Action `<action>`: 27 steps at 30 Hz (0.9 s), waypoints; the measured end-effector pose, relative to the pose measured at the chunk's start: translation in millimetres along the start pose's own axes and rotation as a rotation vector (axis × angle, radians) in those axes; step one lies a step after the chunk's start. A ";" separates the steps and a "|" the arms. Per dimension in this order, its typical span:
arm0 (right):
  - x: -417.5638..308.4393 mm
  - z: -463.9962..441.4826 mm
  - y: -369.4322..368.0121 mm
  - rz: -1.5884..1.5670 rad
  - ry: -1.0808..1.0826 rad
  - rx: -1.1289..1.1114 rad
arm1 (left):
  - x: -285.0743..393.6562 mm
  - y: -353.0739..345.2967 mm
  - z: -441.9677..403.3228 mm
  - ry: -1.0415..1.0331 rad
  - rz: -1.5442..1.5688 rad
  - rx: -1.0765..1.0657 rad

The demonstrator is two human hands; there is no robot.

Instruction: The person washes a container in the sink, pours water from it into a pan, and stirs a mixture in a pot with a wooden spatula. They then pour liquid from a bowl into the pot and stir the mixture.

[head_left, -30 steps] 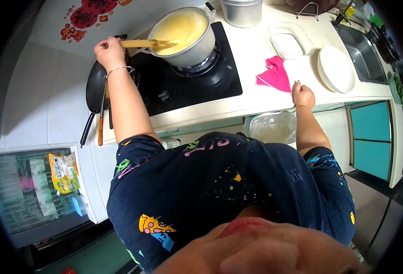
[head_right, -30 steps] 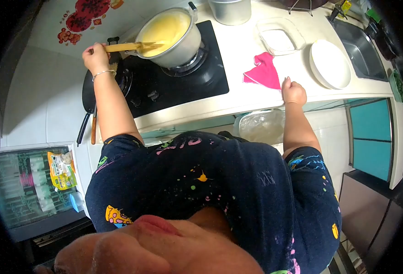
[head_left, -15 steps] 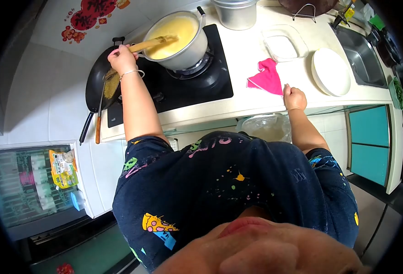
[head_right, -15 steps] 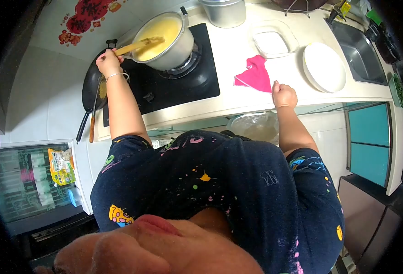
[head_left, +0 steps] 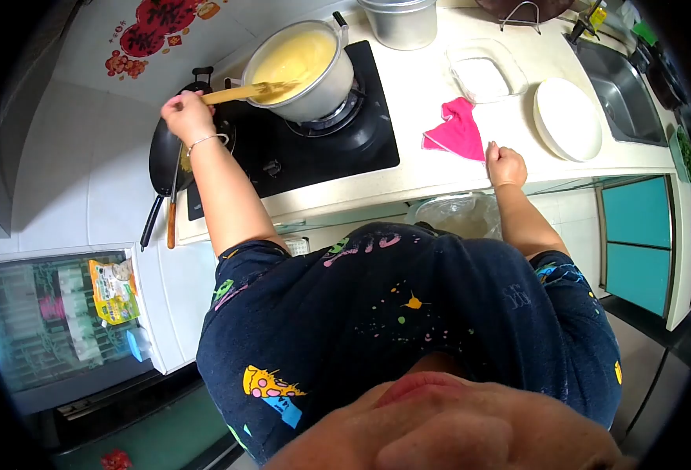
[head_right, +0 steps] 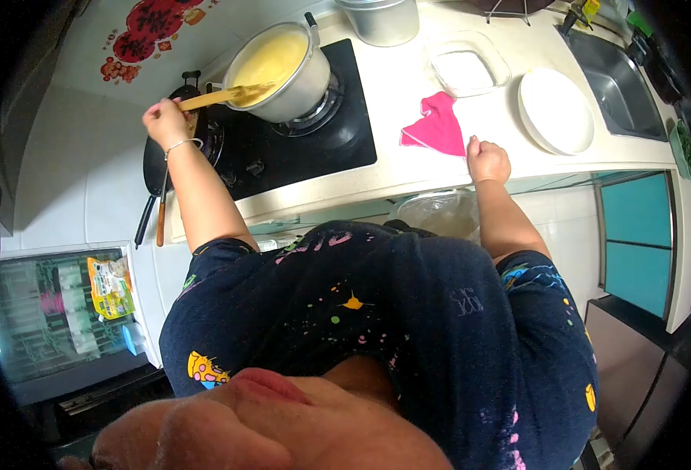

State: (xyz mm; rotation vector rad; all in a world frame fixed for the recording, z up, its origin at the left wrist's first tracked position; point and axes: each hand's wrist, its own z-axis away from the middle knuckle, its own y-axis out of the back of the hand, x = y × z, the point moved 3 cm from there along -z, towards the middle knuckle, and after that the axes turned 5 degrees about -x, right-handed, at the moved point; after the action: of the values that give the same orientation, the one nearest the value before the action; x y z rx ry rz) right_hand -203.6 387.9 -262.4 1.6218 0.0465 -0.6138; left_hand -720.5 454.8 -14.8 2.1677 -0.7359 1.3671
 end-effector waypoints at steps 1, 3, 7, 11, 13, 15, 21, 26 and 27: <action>-0.6 0.3 0.1 0.010 0.009 0.011 | 8.9 2.8 1.4 -0.063 -0.027 0.057; -1.4 1.2 0.9 0.009 0.015 0.017 | -11.4 1.4 -8.7 -0.242 -0.095 0.112; -2.4 1.0 1.7 0.010 0.013 0.011 | -27.0 -18.3 8.5 0.030 0.093 -0.014; -4.1 1.6 3.1 0.011 0.006 0.003 | 8.1 1.0 -2.0 -0.072 -0.021 -0.069; -4.9 1.3 3.1 0.015 -0.016 0.000 | -7.7 11.6 -22.0 -0.359 -0.184 0.055; -4.3 1.7 2.1 0.009 -0.013 0.000 | -50.5 5.4 -37.9 -0.387 -0.160 0.077; -3.1 1.8 2.3 -0.007 0.004 0.028 | -5.3 0.8 -8.1 0.001 -0.024 -0.087; -3.8 1.1 0.9 0.014 0.035 0.048 | -21.2 -0.8 -19.1 -0.276 -0.171 0.052; -4.7 1.5 1.9 0.011 0.024 0.045 | -25.4 -14.8 -6.4 -0.138 -0.038 -0.019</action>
State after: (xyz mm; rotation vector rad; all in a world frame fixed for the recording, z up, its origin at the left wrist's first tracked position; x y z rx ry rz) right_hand -207.4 387.7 -258.8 1.6726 0.0422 -0.5906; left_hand -724.2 474.8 -37.0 2.2664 -0.7518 1.1965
